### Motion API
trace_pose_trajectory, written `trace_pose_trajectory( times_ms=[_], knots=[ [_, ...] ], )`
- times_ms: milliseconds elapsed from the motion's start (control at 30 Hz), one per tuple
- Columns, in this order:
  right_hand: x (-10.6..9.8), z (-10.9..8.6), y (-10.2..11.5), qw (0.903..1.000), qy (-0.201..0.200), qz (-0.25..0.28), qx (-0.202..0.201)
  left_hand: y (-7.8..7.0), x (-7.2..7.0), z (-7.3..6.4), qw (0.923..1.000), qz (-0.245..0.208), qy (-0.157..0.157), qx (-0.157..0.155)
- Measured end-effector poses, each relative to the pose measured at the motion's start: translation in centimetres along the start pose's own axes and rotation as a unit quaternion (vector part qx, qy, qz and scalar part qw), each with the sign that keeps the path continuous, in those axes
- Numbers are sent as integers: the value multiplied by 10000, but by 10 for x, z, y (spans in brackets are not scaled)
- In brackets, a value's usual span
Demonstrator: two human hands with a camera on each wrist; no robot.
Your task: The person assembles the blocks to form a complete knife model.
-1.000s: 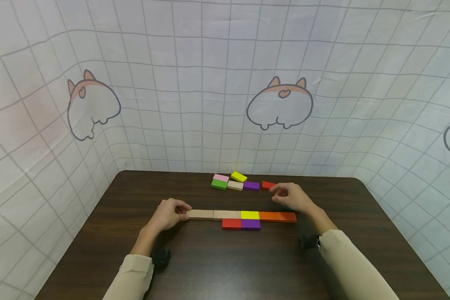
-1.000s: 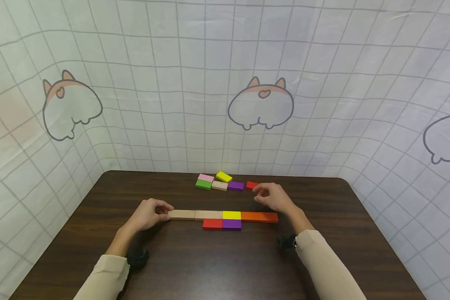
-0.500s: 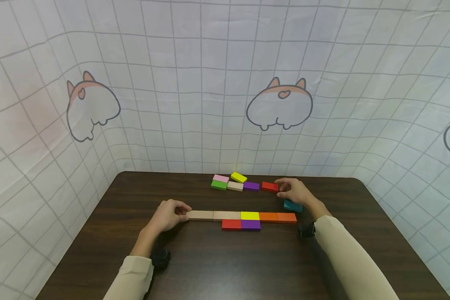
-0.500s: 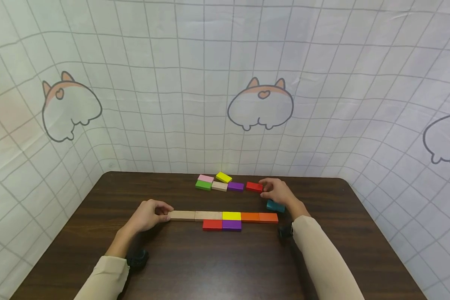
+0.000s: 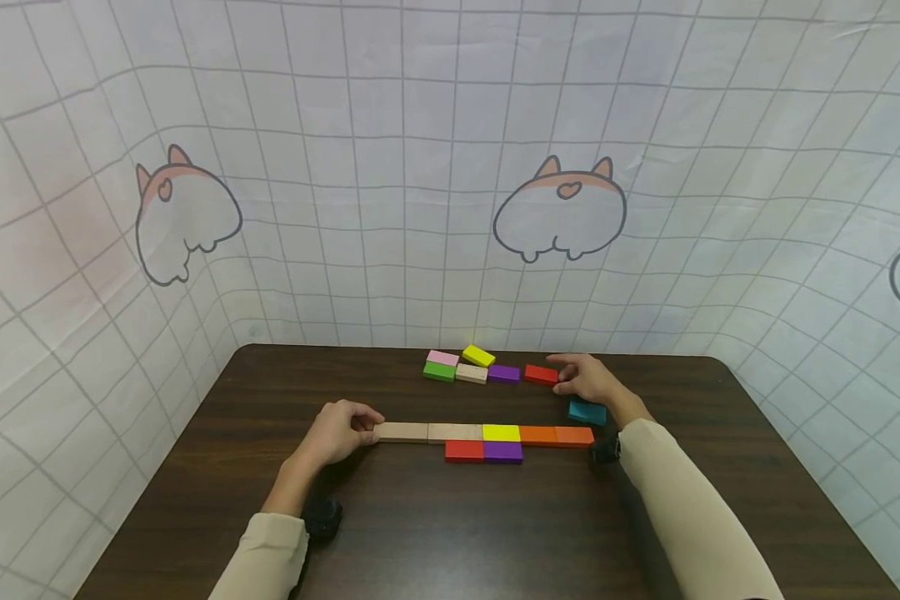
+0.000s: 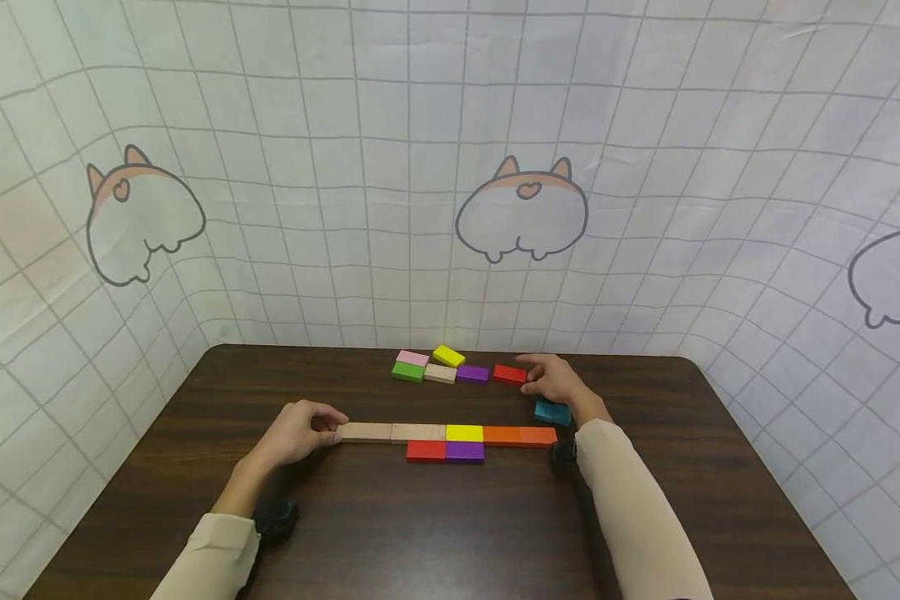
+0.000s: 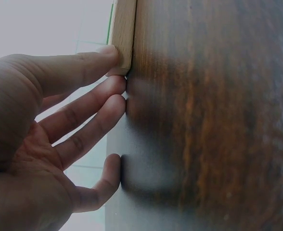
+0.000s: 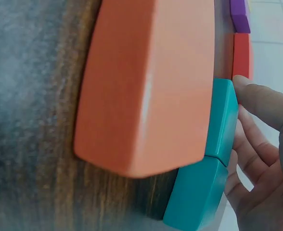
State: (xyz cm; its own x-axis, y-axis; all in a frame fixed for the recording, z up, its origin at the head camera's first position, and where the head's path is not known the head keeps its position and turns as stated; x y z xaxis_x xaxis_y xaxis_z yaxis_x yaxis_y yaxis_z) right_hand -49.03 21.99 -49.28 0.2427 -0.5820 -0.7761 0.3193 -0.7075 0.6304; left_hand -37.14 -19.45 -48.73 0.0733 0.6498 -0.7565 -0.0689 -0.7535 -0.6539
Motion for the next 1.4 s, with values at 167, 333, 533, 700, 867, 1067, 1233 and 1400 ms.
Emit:
trace_pose_trajectory(
  times_ms=[167,333,533,700,867,1067,1233,1400],
  knots=[
    [2,2,0,9999,47,-83,36,-1,0,0,10000,6,-5,8],
    [3,2,-1,9998,40,-118,128,-1,1,0,10000,-8,32,38],
    [4,1,-1,9997,72,-172,133,-1,3,2,10000,-5,50,71],
    [5,-2,2,9995,179,-245,37,-1,3,2,10000,-12,45,71],
    [6,-6,6,9995,183,-255,-44,-1,2,1,10000,1,50,75],
    [1,-13,13,9994,-30,-275,-207,0,0,0,10000,-26,44,49],
    [-3,-25,18,9982,-251,-261,-482,1,0,1,10000,-28,36,61],
    [-6,-41,24,9966,-387,-207,-698,1,1,1,9999,-35,45,85]
  ],
)
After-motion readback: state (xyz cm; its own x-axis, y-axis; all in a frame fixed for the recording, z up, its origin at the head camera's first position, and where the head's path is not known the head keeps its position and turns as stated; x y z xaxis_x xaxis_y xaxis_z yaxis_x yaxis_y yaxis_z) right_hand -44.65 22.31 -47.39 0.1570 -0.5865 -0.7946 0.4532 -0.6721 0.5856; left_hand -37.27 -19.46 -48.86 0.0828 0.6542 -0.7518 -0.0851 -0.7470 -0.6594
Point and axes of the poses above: each hand's wrist, its own z-axis towards the middle knuckle, its own x-axis out of the palm, y = z × x, the point moved 9 cm from there along z, towards the middle knuckle, and after that the axes turned 6 degrees about -x, right-handed, at the moved point
